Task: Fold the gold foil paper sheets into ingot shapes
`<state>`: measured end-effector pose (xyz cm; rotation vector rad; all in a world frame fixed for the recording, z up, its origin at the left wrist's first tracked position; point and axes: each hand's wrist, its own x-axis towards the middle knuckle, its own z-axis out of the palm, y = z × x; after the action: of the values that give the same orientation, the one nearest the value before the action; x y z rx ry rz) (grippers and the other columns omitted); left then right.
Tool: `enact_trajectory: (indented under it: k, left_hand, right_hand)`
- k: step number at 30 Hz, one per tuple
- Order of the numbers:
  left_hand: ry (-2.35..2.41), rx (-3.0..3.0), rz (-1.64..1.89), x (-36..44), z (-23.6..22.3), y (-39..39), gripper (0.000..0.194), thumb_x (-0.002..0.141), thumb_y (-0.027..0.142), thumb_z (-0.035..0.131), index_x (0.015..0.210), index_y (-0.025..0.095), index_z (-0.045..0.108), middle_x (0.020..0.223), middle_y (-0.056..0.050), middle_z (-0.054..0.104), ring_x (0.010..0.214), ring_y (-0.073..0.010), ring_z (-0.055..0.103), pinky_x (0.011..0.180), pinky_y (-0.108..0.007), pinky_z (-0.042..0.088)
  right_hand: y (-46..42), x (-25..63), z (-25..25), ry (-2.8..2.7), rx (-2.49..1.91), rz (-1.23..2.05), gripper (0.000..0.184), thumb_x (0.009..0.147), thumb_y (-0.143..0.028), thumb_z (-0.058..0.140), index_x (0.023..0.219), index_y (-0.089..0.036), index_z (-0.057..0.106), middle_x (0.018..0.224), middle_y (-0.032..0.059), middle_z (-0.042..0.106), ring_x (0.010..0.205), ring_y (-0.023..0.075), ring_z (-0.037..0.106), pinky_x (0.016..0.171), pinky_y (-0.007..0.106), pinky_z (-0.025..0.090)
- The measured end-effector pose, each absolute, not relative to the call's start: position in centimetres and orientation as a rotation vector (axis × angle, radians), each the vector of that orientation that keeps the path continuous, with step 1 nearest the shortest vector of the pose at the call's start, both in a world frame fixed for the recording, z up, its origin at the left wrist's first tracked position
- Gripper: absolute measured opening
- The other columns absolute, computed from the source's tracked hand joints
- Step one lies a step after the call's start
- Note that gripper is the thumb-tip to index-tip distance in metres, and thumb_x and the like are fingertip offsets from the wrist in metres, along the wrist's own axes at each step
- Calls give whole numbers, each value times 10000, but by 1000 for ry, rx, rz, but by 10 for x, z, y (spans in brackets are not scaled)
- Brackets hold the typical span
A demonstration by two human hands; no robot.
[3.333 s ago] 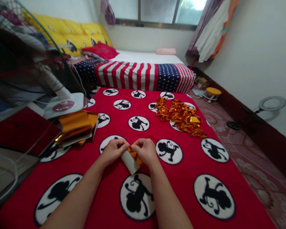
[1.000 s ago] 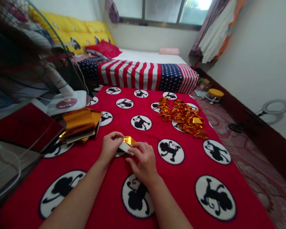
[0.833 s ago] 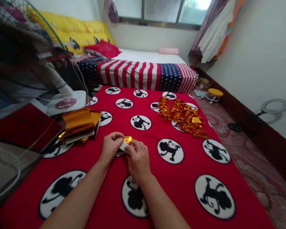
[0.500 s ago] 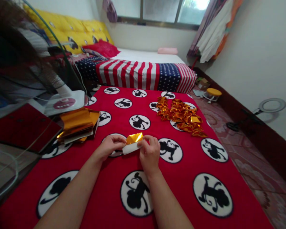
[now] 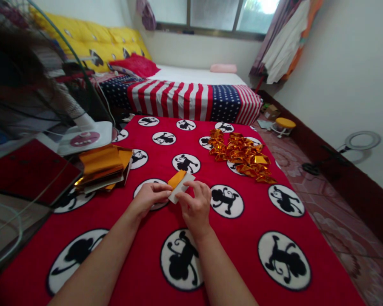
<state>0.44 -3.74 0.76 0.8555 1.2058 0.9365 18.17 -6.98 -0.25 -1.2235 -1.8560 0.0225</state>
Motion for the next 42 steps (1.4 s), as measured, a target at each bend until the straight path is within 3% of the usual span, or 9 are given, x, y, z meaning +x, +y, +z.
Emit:
enact_trajectory:
  k: [13,24,29,38,42]
  left_hand:
    - [1154,946,877,5,9,-39,279,535,222,784,783,97,754,661,-40,713,563,-116,621,572,-201,468]
    - [1126,1110,810,4,14,-39,278,583,246,755,829,120,783,789,-75,753,684,-169,664,654,-234,486]
    - [1103,1067,807,4,15,-39,327,578,223,756,885,112,772,796,-72,753,667,-152,660,650,-225,485]
    - [1194,969,832,8,15,-39,399,544,182,771,930,85,752,713,-54,733,573,-123,636,582,-213,482]
    - [1186,862,845,7,14,-39,450,514,199,804,941,74,741,716,-60,736,584,-126,653,606,-221,508]
  right_hand:
    - [-65,182,-7,-2004,-1143,200,75,849,-257,670,859,-300,731,947,7,673,909,193,531,865,397,360]
    - [-63,179,-13,-1792,-1243,536,72,812,-185,684,815,-244,725,781,11,674,747,170,597,738,315,428]
    - [-65,176,-11,-1749,-1308,540,69,798,-180,680,754,-230,697,729,1,664,712,166,590,727,310,420]
    - [-65,175,-10,-1749,-1303,530,100,806,-177,647,721,-212,609,727,-12,632,713,160,568,734,311,407]
    - [-64,174,-10,-1806,-1252,500,132,753,-241,741,830,-227,634,831,7,647,795,187,580,772,336,412]
